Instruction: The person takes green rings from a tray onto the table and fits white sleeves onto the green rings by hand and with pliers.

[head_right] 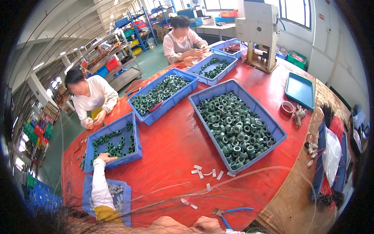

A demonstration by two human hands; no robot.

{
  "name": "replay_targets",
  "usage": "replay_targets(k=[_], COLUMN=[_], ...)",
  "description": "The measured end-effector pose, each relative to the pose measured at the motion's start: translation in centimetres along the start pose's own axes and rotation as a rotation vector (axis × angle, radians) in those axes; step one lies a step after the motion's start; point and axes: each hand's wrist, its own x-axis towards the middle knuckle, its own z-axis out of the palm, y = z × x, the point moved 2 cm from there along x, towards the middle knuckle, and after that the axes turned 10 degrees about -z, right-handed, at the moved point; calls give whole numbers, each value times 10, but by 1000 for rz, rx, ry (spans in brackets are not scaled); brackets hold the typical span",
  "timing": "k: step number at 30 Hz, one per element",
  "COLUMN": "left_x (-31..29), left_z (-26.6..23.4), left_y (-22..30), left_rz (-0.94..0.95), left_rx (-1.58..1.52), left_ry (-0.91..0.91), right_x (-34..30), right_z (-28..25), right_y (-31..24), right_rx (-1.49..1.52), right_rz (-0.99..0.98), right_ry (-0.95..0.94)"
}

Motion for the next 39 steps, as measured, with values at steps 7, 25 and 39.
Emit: replay_targets(k=[7,25,39], left_x=[10,23,23], left_z=[3,8,10], left_y=[4,5,4], left_rz=[107,389,433], left_rx=[-118,-361,-568], left_ry=[23,-107,-140], right_x=[2,6,17], right_z=[12,28,52], right_y=[2,6,3], right_rx=[25,47,108], right_rz=[-36,-110,-203], right_ry=[-48,-153,-281])
